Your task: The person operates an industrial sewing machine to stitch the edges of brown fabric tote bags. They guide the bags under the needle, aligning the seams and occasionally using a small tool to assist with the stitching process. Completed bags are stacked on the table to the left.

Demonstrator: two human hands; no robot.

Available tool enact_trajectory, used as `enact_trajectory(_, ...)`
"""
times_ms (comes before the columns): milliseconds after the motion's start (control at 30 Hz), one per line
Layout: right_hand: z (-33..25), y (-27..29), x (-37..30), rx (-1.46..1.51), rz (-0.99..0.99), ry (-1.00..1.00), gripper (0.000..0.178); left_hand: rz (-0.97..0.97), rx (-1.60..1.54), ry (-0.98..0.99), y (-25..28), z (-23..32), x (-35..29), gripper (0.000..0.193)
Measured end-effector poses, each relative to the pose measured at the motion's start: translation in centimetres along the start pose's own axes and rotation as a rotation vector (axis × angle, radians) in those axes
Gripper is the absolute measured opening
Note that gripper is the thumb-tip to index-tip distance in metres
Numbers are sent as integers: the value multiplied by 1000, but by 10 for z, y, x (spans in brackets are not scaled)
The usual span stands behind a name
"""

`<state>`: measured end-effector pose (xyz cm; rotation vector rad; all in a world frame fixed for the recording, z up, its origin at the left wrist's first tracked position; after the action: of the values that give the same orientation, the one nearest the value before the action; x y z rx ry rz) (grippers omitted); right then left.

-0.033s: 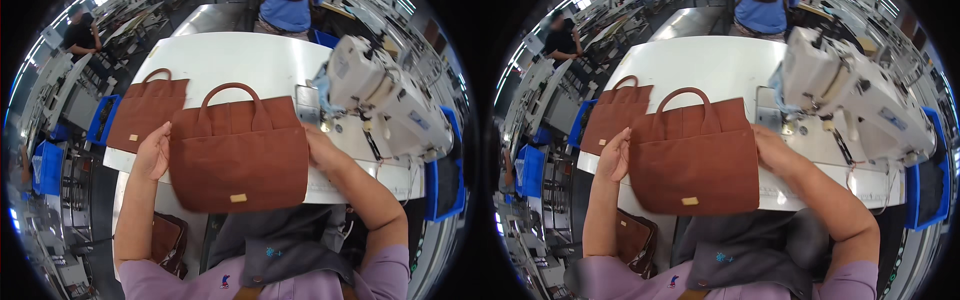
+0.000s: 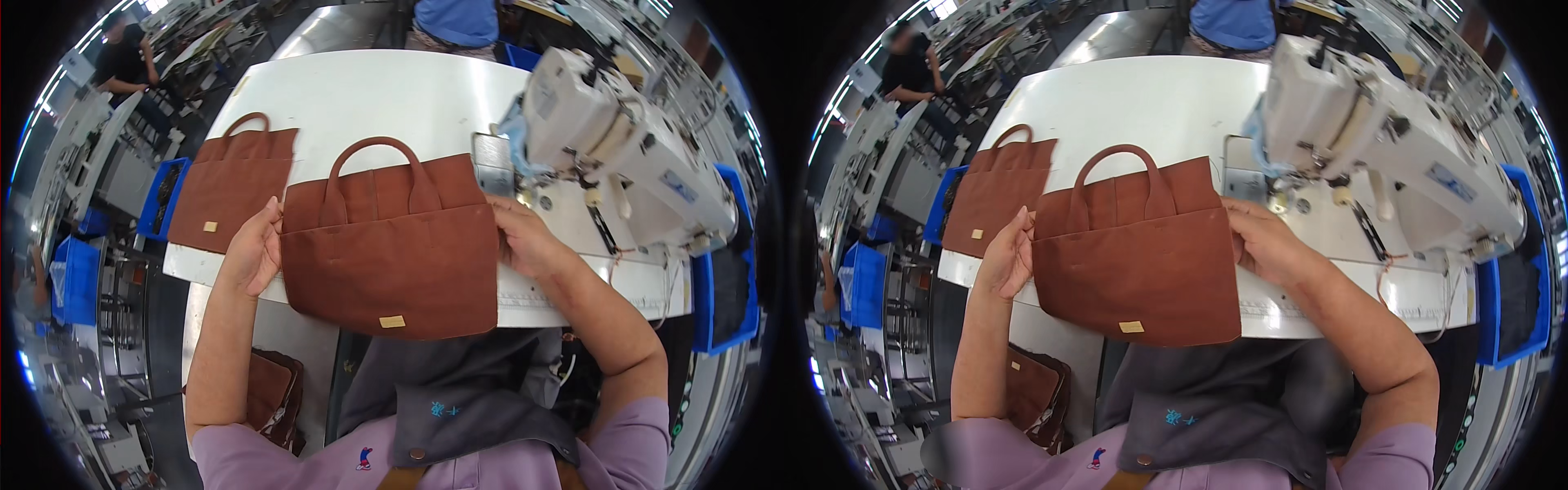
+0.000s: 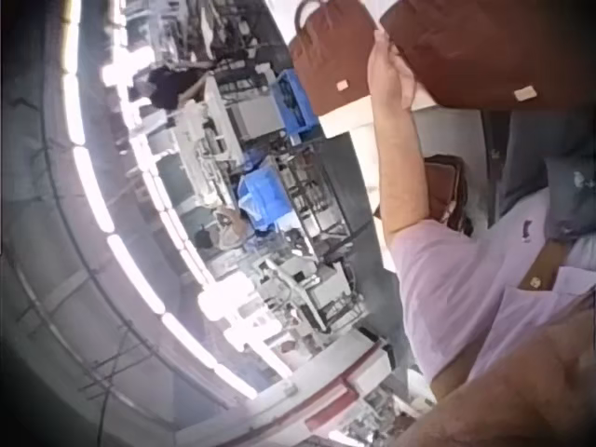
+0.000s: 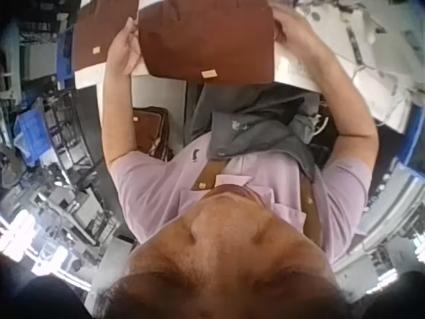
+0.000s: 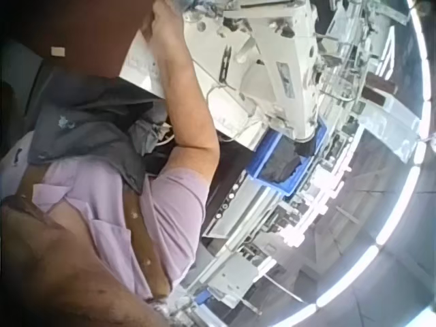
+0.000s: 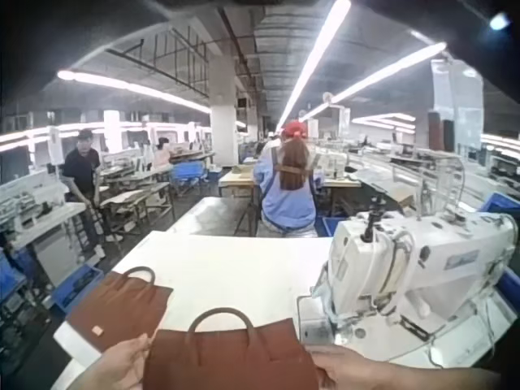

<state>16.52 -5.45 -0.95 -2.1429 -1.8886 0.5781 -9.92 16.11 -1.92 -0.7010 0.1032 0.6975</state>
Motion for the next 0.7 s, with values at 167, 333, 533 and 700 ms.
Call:
enact_trajectory(167, -19, 28, -49, -271, 149, -10, 31, 10, 530, -156, -48, -3, 6, 54)
enact_trajectory(333, -23, 28, -61, -684, 245, -15, 24, 170, 977, -315, -58, 8, 17, 62)
enact_trajectory(533, -44, 24, -74, -1247, 258, 336, 27, 99, 1512, -890, -165, 0, -4, 38)
enact_trajectory(700, -48, 18, -79, -1422, 125, 657, 31, -268, 1501, -902, -236, -61, 5, 26)
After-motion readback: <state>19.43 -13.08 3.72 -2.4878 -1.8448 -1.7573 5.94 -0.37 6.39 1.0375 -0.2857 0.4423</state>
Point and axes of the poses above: each hand's wrist, its own x-axis towards the middle knuckle, its own y-axis out of the back of the hand, z = x × y, the point moved 7 cm from there along x, towards the middle knuckle, and after that the axes turned 4 degrees about y, right-handed, at the moved point
